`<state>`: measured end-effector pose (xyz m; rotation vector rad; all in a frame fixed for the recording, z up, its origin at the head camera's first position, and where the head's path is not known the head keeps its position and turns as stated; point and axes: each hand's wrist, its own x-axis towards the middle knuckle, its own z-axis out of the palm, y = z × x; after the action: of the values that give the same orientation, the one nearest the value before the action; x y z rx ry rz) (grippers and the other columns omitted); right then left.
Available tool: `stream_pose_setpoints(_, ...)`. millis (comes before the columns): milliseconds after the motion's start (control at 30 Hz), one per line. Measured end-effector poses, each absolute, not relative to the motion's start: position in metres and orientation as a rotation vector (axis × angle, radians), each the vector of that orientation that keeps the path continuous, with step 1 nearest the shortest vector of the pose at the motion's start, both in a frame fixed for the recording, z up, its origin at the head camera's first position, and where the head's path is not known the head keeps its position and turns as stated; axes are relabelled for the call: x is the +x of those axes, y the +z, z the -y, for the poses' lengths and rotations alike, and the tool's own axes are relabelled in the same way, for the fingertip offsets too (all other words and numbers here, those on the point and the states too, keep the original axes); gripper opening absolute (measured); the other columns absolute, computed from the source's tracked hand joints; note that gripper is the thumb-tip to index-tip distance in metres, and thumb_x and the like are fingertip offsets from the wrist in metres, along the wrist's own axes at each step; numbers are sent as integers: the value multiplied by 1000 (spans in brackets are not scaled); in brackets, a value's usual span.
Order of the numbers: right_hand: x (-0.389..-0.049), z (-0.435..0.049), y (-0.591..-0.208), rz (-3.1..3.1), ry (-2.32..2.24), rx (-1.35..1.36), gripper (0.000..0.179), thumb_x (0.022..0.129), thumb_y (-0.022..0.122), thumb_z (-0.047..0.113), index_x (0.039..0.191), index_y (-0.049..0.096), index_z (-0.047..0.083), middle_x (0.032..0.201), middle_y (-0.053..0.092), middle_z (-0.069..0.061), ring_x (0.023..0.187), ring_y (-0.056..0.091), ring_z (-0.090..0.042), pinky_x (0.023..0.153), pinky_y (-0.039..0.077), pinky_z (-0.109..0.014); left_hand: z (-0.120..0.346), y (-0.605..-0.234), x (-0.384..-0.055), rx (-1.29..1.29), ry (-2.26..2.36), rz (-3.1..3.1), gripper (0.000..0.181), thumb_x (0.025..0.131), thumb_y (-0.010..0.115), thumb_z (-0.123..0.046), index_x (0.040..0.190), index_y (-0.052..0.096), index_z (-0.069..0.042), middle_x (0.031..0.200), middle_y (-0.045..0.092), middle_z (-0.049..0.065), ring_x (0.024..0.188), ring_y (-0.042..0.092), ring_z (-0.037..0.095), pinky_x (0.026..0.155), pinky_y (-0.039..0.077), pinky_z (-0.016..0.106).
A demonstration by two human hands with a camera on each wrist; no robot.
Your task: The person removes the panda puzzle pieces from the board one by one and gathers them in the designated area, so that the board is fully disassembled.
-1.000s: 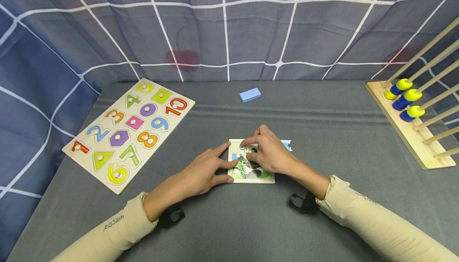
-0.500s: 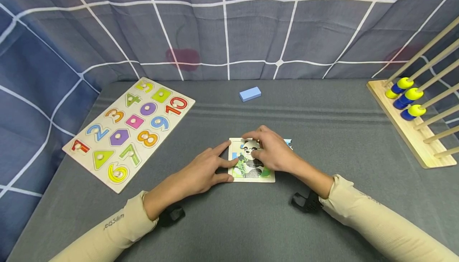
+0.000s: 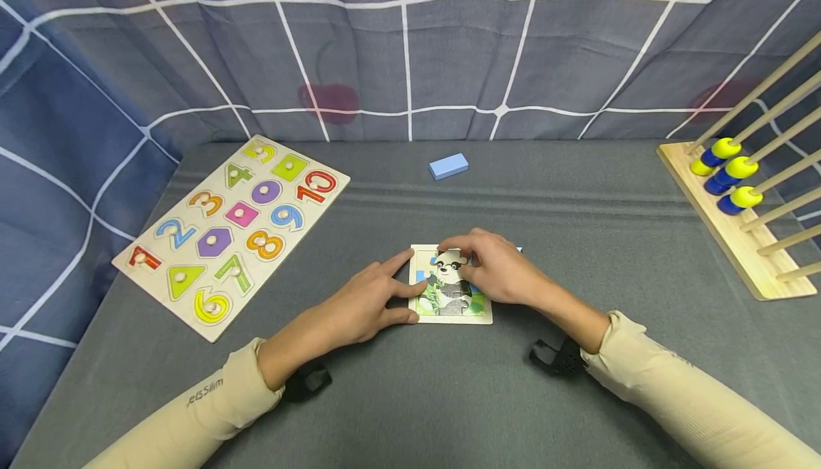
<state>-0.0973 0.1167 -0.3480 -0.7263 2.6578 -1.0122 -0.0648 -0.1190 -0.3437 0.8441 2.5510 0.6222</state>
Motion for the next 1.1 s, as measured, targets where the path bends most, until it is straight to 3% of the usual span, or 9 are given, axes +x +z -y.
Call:
stream_pose_setpoints(533, -98, -116, -350, -2656, -987, -725, 41, 85, 70, 1, 125, 68, 6, 83, 57, 0, 71, 49, -14, 65, 39, -33, 119, -343, -65, 850, 620, -2554, 51, 89, 73, -31, 136, 61, -16, 158, 26, 22, 122, 48, 44, 99, 40, 54)
stream_pose_setpoints(767, -99, -118, -349, -2633, -1019, -710, 38, 85, 72, 3, 122, 70, 10, 81, 58, 2, 67, 48, -13, 63, 38, -33, 119, -343, -65, 857, 620, -2554, 50, 89, 73, -30, 136, 61, -15, 158, 26, 23, 122, 48, 44, 99, 40, 54)
stream_pose_setpoints(1100, -100, -123, -355, -2555, -1160, -701, 39, 84, 66, -2, 122, 70, 9, 82, 59, 0, 60, 48, -12, 58, 40, -29, 119, -343, -65, 853, 624, -2558, 51, 89, 73, -31, 136, 61, -16, 157, 26, 23, 122, 48, 45, 99, 40, 54)
